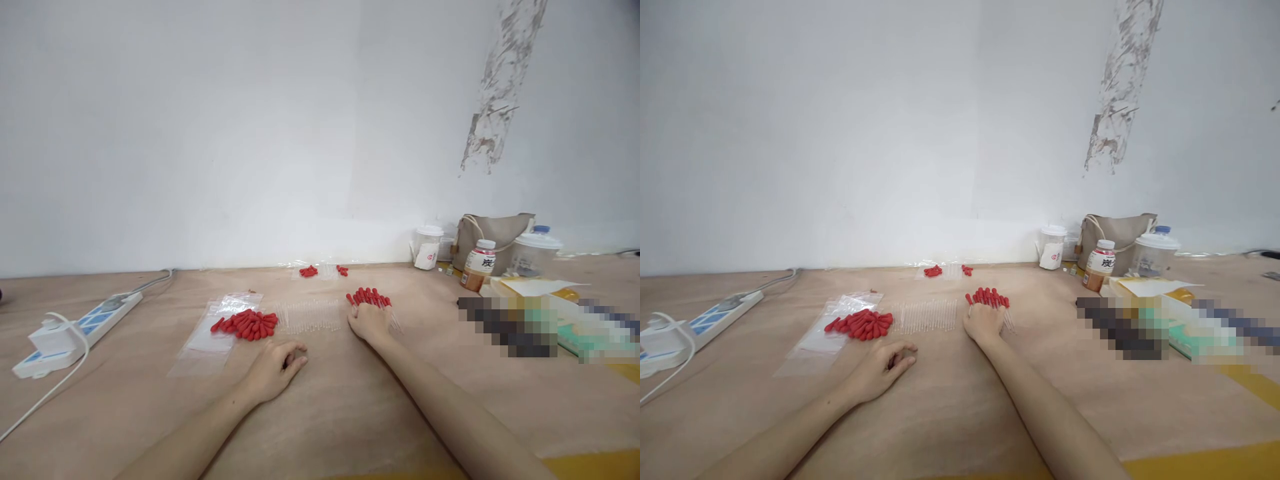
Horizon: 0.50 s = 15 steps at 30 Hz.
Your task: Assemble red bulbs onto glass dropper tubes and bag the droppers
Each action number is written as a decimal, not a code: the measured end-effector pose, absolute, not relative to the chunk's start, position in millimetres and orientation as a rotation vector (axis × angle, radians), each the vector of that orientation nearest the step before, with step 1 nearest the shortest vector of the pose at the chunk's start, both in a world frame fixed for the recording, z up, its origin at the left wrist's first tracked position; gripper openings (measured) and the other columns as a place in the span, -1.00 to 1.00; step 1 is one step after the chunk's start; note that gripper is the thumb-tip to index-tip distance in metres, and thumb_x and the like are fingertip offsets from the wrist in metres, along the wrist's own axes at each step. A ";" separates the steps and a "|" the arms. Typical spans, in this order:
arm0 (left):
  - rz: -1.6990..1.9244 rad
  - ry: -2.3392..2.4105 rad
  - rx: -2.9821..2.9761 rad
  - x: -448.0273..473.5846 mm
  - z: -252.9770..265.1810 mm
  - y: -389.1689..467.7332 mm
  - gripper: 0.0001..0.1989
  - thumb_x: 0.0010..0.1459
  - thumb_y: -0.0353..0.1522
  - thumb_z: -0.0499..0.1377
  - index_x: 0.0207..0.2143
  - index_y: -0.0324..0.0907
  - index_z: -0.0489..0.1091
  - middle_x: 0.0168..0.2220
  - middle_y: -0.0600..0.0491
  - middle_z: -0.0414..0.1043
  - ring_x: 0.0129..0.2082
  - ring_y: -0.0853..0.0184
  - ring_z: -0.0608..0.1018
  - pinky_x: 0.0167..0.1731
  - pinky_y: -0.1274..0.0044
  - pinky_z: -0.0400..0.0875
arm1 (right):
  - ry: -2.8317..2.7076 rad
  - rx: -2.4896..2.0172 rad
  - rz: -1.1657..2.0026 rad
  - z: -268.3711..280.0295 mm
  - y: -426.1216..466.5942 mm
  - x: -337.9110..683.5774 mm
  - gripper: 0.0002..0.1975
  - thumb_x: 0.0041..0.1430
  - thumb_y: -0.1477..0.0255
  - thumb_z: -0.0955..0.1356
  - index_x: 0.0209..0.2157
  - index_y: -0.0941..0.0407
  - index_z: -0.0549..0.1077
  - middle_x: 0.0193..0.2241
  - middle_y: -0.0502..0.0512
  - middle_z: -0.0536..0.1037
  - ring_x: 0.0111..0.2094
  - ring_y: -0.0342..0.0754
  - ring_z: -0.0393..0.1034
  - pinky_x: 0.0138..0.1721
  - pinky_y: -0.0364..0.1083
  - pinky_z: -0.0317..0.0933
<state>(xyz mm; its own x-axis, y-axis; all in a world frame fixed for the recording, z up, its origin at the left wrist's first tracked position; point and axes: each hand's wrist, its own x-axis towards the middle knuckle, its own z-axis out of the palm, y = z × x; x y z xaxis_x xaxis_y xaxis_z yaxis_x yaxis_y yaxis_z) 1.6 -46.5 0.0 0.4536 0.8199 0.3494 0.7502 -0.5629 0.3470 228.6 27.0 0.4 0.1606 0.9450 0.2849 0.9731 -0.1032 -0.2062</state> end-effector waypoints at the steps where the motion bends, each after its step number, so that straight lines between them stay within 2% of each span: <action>1: 0.735 1.388 2.554 1.6 0.0 -46.4 -0.78 0.10 -0.28 0.03 -0.26 -0.16 0.38 -0.58 0.13 0.32 -0.53 0.38 0.37 -0.44 0.57 0.19 | -1.849 -2.107 -0.113 1.4 27.4 228.2 -0.68 0.06 0.36 0.14 -0.43 0.20 0.44 -0.40 0.29 0.49 -0.31 0.12 0.35 -0.19 0.09 -0.15; 8: 0.733 1.382 2.560 2.0 1.2 -46.7 -0.79 0.10 -0.29 0.03 -0.27 -0.15 0.38 -0.59 0.14 0.30 -0.55 0.39 0.36 -0.46 0.59 0.18 | -1.918 -2.107 -0.079 2.4 32.0 223.1 -0.76 0.00 0.48 0.19 -0.45 0.21 0.47 -0.39 0.29 0.50 -0.32 0.10 0.36 -0.13 0.12 -0.22; 15: 0.735 1.389 2.562 1.7 0.3 -45.6 -0.79 0.10 -0.28 0.03 -0.27 -0.15 0.38 -0.58 0.13 0.31 -0.53 0.38 0.37 -0.47 0.58 0.19 | -1.873 -2.118 0.013 4.9 31.3 225.7 -0.70 0.07 0.44 0.15 -0.42 0.21 0.48 -0.33 0.32 0.49 -0.21 0.14 0.32 -0.11 0.12 -0.20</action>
